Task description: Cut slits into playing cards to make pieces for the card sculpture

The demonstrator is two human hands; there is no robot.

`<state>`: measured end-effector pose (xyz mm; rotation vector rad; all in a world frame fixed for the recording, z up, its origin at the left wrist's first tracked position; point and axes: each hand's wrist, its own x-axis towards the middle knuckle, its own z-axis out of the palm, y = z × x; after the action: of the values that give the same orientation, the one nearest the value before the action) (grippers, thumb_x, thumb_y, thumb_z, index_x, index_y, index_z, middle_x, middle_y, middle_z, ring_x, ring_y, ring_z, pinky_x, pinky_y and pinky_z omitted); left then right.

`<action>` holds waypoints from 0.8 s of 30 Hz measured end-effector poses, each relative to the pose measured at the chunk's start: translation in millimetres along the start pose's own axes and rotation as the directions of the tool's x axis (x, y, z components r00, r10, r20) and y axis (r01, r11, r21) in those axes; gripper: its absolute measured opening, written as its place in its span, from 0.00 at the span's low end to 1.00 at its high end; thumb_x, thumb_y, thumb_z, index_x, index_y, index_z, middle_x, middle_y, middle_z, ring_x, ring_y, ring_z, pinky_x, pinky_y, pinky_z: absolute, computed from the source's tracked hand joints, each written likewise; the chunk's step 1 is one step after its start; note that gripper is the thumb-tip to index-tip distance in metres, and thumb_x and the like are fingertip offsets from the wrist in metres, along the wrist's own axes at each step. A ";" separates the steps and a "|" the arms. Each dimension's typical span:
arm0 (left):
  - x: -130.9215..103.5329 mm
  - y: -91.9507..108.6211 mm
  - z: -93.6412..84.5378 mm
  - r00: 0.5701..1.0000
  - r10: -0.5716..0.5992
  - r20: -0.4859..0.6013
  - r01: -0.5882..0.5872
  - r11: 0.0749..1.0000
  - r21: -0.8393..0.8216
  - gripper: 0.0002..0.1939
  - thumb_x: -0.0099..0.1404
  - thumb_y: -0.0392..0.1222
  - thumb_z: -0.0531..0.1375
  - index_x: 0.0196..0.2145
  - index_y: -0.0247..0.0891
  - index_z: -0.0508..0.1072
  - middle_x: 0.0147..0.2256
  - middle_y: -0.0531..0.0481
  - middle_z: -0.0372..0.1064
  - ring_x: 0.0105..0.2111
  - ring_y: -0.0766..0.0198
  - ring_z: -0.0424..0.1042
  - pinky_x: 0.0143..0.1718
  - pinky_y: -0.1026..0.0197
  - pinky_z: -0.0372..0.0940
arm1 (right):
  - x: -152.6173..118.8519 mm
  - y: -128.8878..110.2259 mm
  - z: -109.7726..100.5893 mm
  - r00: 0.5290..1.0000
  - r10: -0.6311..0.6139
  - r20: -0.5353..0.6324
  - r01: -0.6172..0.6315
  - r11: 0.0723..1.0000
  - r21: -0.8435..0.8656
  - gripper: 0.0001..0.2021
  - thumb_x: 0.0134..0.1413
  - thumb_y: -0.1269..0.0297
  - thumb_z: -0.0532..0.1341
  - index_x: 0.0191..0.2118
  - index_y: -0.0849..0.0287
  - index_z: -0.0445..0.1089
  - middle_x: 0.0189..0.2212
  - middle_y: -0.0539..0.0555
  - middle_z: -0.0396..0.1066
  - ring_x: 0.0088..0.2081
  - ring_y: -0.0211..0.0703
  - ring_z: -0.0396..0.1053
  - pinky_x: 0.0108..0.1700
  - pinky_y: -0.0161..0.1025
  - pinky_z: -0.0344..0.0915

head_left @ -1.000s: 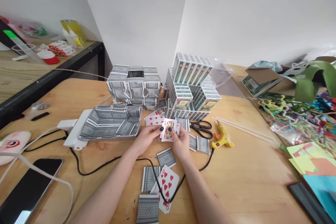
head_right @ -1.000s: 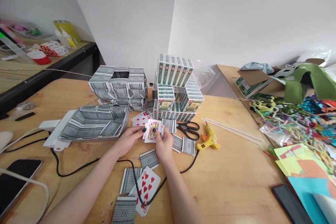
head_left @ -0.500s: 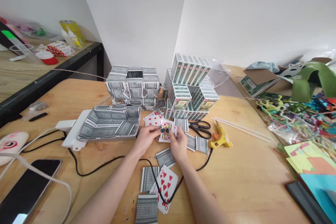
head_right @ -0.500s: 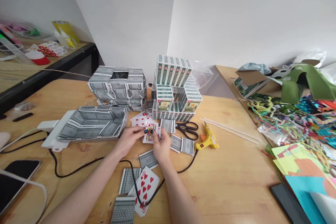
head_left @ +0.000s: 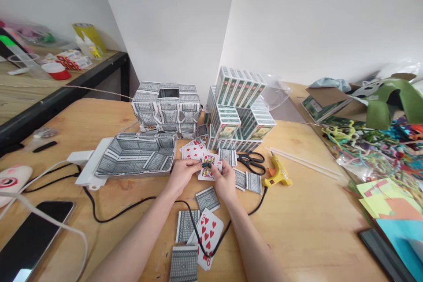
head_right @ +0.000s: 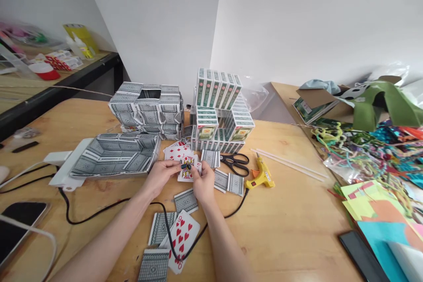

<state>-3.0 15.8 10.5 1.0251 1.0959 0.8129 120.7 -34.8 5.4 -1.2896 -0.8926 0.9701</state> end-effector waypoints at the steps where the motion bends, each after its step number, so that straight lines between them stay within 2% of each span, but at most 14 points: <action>1: 0.0 0.0 0.0 1.000 -0.004 -0.004 0.004 1.000 0.001 0.16 0.40 0.48 0.66 0.24 0.32 0.77 0.23 0.47 0.72 0.26 0.63 0.67 0.29 0.63 0.60 | 0.2 -0.3 -0.2 1.000 -0.003 0.004 0.003 1.000 -0.004 0.11 0.45 0.58 0.60 0.25 0.58 0.59 0.21 0.47 0.62 0.23 0.35 0.57 0.25 0.32 0.60; 6: 0.6 0.3 -0.7 1.000 -0.006 -0.016 0.006 1.000 0.017 0.14 0.37 0.47 0.67 0.20 0.33 0.74 0.21 0.50 0.69 0.23 0.66 0.64 0.27 0.64 0.58 | 0.9 0.2 -0.3 1.000 -0.002 0.002 0.002 1.000 -0.026 0.11 0.44 0.59 0.61 0.23 0.58 0.59 0.18 0.45 0.58 0.21 0.33 0.54 0.22 0.31 0.57; 11: 0.8 1.4 -1.3 1.000 0.001 -0.011 -0.001 1.000 0.030 0.15 0.40 0.48 0.65 0.14 0.34 0.66 0.16 0.55 0.60 0.20 0.70 0.58 0.24 0.65 0.54 | 0.5 2.2 0.7 1.000 0.013 0.028 -0.013 1.000 -0.005 0.09 0.44 0.60 0.61 0.25 0.58 0.61 0.20 0.46 0.62 0.22 0.35 0.57 0.24 0.33 0.58; 16: -1.0 2.2 1.0 0.999 0.029 -0.018 -0.027 0.997 0.068 0.17 0.43 0.47 0.63 0.13 0.35 0.60 0.15 0.58 0.54 0.19 0.72 0.53 0.23 0.66 0.50 | 1.5 4.0 0.1 0.999 0.025 0.043 -0.026 1.000 0.009 0.08 0.45 0.60 0.60 0.29 0.59 0.64 0.22 0.48 0.65 0.24 0.37 0.61 0.28 0.35 0.61; 20: -6.2 1.3 7.7 0.985 0.155 -0.081 -0.138 0.974 0.180 0.14 0.49 0.44 0.59 0.16 0.36 0.58 0.16 0.58 0.51 0.19 0.71 0.52 0.23 0.66 0.49 | 2.3 2.6 -1.0 0.998 0.041 0.042 -0.040 0.999 -0.006 0.08 0.45 0.61 0.61 0.30 0.60 0.64 0.22 0.48 0.65 0.25 0.38 0.62 0.29 0.35 0.61; 24: -12.4 -2.6 14.2 0.923 0.364 -0.120 -0.291 0.870 0.398 0.12 0.56 0.42 0.53 0.18 0.38 0.55 0.16 0.58 0.50 0.20 0.70 0.52 0.23 0.66 0.49 | 0.8 1.8 -0.4 0.994 0.067 0.090 -0.073 0.995 0.068 0.09 0.44 0.61 0.62 0.28 0.59 0.63 0.21 0.48 0.66 0.23 0.37 0.62 0.27 0.34 0.61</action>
<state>7.3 0.1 13.6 1.5115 1.2915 1.0161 121.2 -34.1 3.6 -1.2321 -0.8773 1.1114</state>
